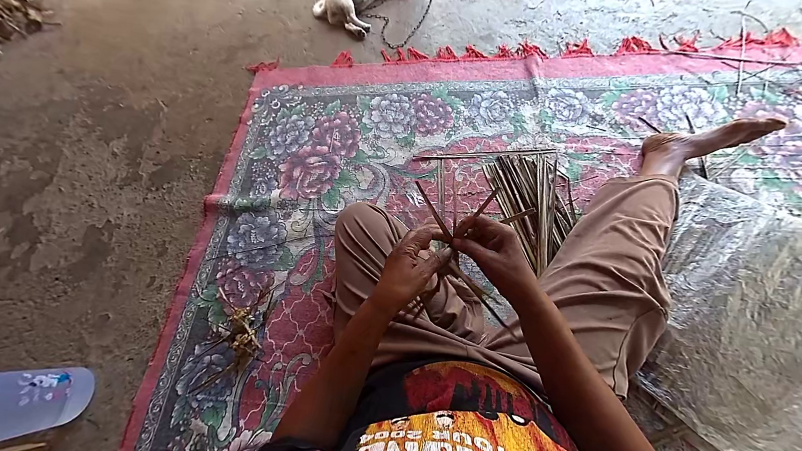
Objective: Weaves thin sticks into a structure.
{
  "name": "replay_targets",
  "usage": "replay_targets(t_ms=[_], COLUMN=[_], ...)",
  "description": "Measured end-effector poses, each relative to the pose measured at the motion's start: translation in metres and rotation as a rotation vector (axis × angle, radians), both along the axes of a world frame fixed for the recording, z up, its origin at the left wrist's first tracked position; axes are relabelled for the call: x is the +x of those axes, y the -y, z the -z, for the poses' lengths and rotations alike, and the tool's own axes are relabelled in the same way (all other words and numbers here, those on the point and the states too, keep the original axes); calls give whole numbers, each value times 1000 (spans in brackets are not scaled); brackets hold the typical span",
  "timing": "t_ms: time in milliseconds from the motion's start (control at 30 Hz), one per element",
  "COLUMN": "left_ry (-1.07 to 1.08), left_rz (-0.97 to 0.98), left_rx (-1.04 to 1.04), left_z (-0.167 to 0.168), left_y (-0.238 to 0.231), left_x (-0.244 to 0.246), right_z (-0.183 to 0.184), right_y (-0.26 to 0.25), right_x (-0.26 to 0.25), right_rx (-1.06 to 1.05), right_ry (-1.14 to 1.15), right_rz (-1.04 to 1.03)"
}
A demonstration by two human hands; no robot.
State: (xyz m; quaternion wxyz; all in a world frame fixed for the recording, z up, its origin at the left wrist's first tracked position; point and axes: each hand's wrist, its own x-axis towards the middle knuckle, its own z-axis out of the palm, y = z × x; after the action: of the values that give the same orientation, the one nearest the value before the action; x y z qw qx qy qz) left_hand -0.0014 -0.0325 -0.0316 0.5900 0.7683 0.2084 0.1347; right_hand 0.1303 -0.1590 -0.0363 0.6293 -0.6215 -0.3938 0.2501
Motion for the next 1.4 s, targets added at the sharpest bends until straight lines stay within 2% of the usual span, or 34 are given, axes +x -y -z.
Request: replay_targets(t_ms=[67, 133, 267, 333, 400, 533, 667, 833, 967, 1067, 1167, 1333, 1400], left_ry=[13, 85, 260, 359, 427, 446, 426, 337, 313, 339, 395, 427, 436], left_rz=[-14, -22, -48, -56, -55, -109, -144, -147, -82, 10, -39, -138, -135], left_rx=[-16, -152, -277, -286, -258, 4, -156, -244, -213, -323, -397, -167, -169], left_z=[-8, -11, -1, 6, 17, 41, 43, 39, 38, 39, 41, 48, 51], left_y=[-2, -3, 0, 3, 5, 2, 1, -4, 3, -2, 0, 5, 1], left_x=[-1, 2, 13, 21, 26, 26, 21, 15, 14, 11, 8, 6, 4], right_z=[0, -2, 6, 11, 19, 41, 54, 53, 53, 49, 40, 36, 38], right_y=[4, 4, -6, -10, -10, -10, -11, -2, -5, -4, -3, -5, -5], right_x=[5, 4, -5, -4, 0, 2, 0, 16, 13, 13, 12, 6, 5], right_rx=[-13, 46, 235, 273, 293, 322, 371, 267, 269, 294, 190, 0, 16], right_ry=[-129, -192, -174, -193, -167, -103, -129, 114, 103, 54, 44, 30, -49], right_rz=[-131, -157, 93, 195, 202, 169, 105, -61, -33, -69, -87, -141, -169])
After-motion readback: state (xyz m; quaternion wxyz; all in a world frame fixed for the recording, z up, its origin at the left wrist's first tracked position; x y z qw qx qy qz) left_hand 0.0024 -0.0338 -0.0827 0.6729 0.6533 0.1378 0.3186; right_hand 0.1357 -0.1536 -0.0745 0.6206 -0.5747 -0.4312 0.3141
